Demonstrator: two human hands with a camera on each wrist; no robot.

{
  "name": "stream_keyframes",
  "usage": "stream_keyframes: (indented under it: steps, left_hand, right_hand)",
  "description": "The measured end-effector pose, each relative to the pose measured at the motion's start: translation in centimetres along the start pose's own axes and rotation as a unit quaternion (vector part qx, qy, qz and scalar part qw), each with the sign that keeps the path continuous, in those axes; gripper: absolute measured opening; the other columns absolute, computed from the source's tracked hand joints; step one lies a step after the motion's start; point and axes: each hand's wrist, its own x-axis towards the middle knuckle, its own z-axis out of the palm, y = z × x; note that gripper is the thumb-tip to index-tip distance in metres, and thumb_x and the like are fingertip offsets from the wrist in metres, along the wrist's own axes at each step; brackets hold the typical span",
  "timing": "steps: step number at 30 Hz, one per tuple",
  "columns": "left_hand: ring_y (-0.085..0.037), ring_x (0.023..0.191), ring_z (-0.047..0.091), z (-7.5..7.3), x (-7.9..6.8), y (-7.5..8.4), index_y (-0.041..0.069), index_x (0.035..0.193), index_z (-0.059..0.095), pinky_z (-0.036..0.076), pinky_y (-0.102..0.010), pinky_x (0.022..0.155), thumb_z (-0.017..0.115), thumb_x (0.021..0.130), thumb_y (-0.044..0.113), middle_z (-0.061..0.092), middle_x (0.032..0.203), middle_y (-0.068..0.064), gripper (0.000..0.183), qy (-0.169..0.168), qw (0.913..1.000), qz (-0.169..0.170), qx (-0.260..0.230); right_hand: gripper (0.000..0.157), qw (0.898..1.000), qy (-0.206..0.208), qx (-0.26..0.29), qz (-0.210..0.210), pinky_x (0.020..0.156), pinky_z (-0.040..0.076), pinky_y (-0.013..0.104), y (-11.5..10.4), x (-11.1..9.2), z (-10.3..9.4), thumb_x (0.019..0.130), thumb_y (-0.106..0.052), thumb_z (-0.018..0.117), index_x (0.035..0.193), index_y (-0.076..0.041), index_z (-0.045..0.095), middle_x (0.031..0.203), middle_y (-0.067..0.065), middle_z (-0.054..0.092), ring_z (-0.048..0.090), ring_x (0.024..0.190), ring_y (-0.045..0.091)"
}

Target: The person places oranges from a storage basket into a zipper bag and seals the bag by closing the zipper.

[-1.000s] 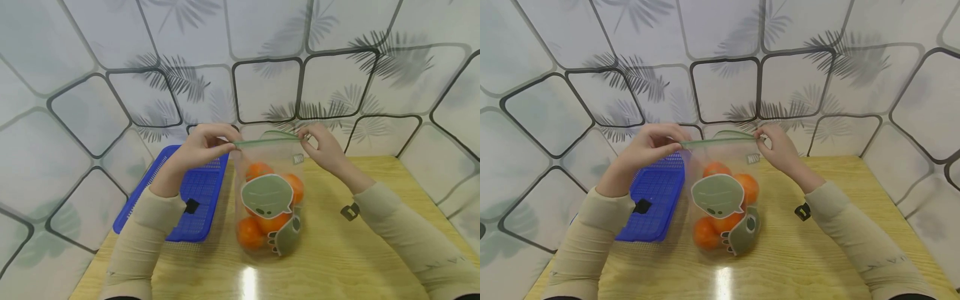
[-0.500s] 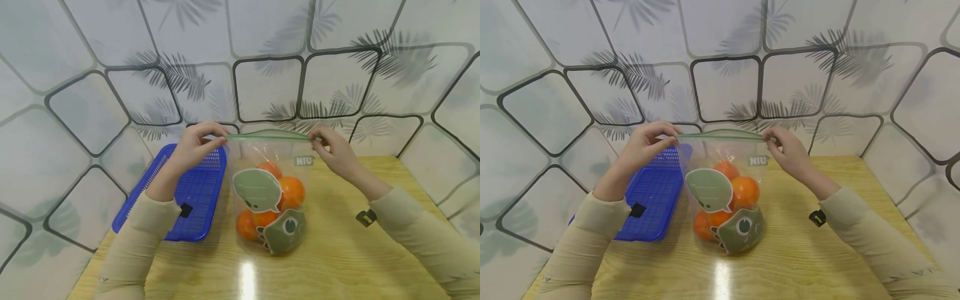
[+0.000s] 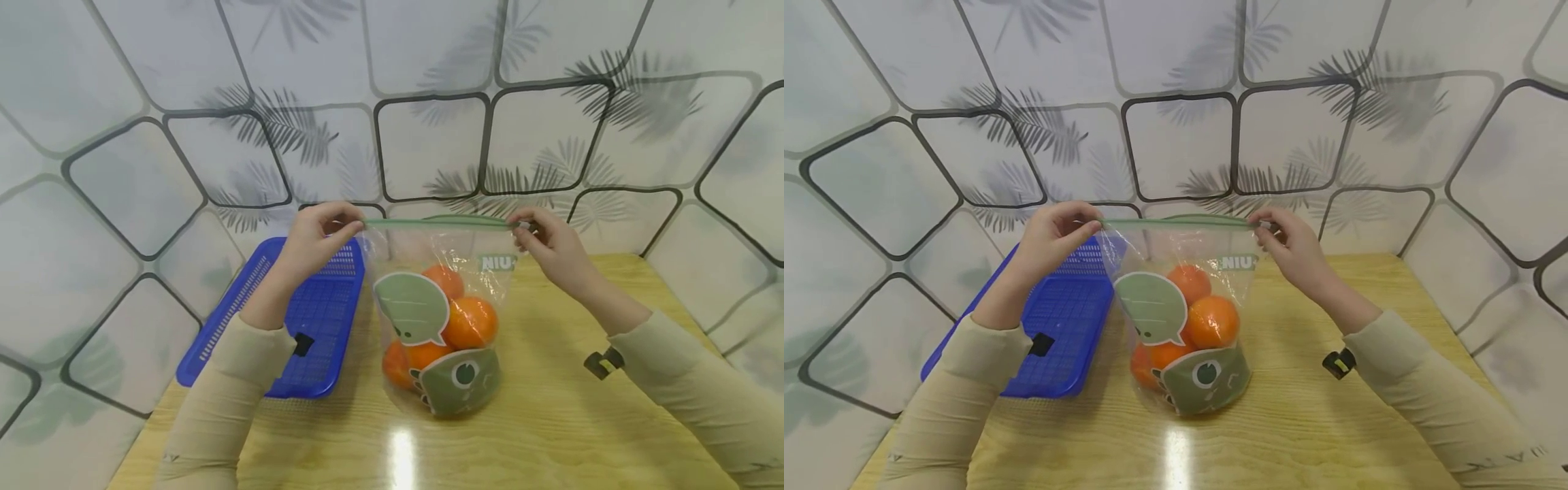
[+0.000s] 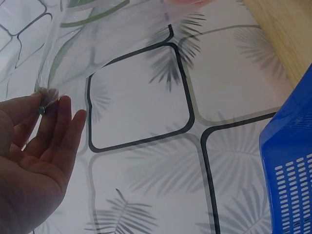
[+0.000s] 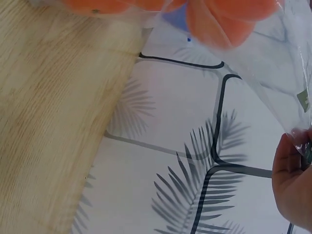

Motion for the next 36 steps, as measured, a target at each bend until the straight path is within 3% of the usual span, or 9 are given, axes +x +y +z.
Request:
stream_keyframes:
  steps: [7, 13, 16, 22, 27, 30, 36]
  left_hand:
    - [0.007, 0.083, 0.063, 0.0, 0.0, -0.5, -0.007, 0.108, 0.075, 0.053, -0.015, 0.079, 0.070, 0.099, -0.002, 0.075, 0.101, -0.026, 0.012, 0.026, 0.9997, -0.003, 0.003]
    - [0.010, 0.084, 0.063, -0.2, 0.0, -0.6, -0.006, 0.110, 0.076, 0.053, -0.015, 0.084, 0.070, 0.099, -0.001, 0.076, 0.103, -0.025, 0.013, 0.035, 0.9993, -0.009, 0.007]
    - [0.010, 0.084, 0.064, -0.2, 0.1, -0.6, -0.006, 0.110, 0.076, 0.054, -0.015, 0.085, 0.070, 0.099, -0.002, 0.076, 0.104, -0.026, 0.014, 0.038, 0.9992, -0.013, 0.006]
    - [0.011, 0.082, 0.064, -0.3, 0.1, -0.5, -0.007, 0.111, 0.077, 0.054, -0.013, 0.083, 0.071, 0.098, -0.003, 0.077, 0.105, -0.027, 0.015, 0.047, 0.9987, -0.022, 0.003]
    - [0.008, 0.081, 0.065, -0.4, 0.2, -0.6, -0.007, 0.110, 0.078, 0.054, -0.014, 0.080, 0.071, 0.098, -0.002, 0.077, 0.103, -0.027, 0.015, 0.057, 0.9980, -0.025, -0.004]
    - [0.007, 0.080, 0.065, -0.3, 0.2, -0.7, -0.006, 0.109, 0.078, 0.055, -0.014, 0.080, 0.072, 0.097, -0.003, 0.077, 0.101, -0.026, 0.014, 0.070, 0.9970, -0.029, -0.010]
    - [0.006, 0.080, 0.068, -0.2, 0.1, -0.9, -0.010, 0.106, 0.078, 0.057, -0.015, 0.080, 0.073, 0.094, -0.006, 0.077, 0.100, -0.026, 0.013, 0.097, 0.9938, -0.025, -0.049]
  right_hand:
    - [0.020, 0.999, -0.001, 0.041, 0.025, 0.072, 0.053, 0.014, -0.3, 0.3, -0.4, 0.108, -0.001, 0.054, 0.125, 0.006, 0.061, 0.099, -0.015, 0.062, 0.060, 0.078, 0.004]
    - [0.017, 0.994, -0.007, 0.079, 0.071, 0.075, 0.056, 0.015, -1.0, 0.3, -0.9, 0.108, -0.005, 0.057, 0.123, -0.014, 0.062, 0.098, -0.017, 0.067, 0.063, 0.079, 0.004]
    - [0.022, 0.986, -0.012, 0.132, 0.098, 0.077, 0.057, 0.015, -1.3, 0.4, -1.2, 0.107, -0.005, 0.059, 0.120, -0.022, 0.064, 0.097, -0.015, 0.069, 0.065, 0.079, 0.004]
    - [0.026, 0.962, -0.015, 0.241, 0.127, 0.076, 0.060, 0.016, -1.4, 0.6, -1.7, 0.103, 0.002, 0.063, 0.112, -0.021, 0.072, 0.092, -0.009, 0.076, 0.069, 0.077, 0.005]
    - [0.025, 0.968, -0.017, 0.210, 0.139, 0.074, 0.060, 0.017, -1.8, 0.5, -2.3, 0.103, -0.001, 0.066, 0.113, -0.022, 0.072, 0.092, -0.010, 0.077, 0.071, 0.077, 0.005]
    - [0.023, 0.973, -0.020, 0.179, 0.147, 0.065, 0.055, 0.016, -2.1, 0.6, -2.7, 0.103, -0.005, 0.067, 0.114, -0.024, 0.071, 0.092, -0.014, 0.078, 0.072, 0.077, 0.004]
    - [0.019, 0.972, -0.019, 0.176, 0.155, 0.063, 0.052, 0.018, -2.7, 0.9, -3.1, 0.102, -0.008, 0.069, 0.114, -0.023, 0.071, 0.091, -0.014, 0.078, 0.072, 0.076, 0.004]
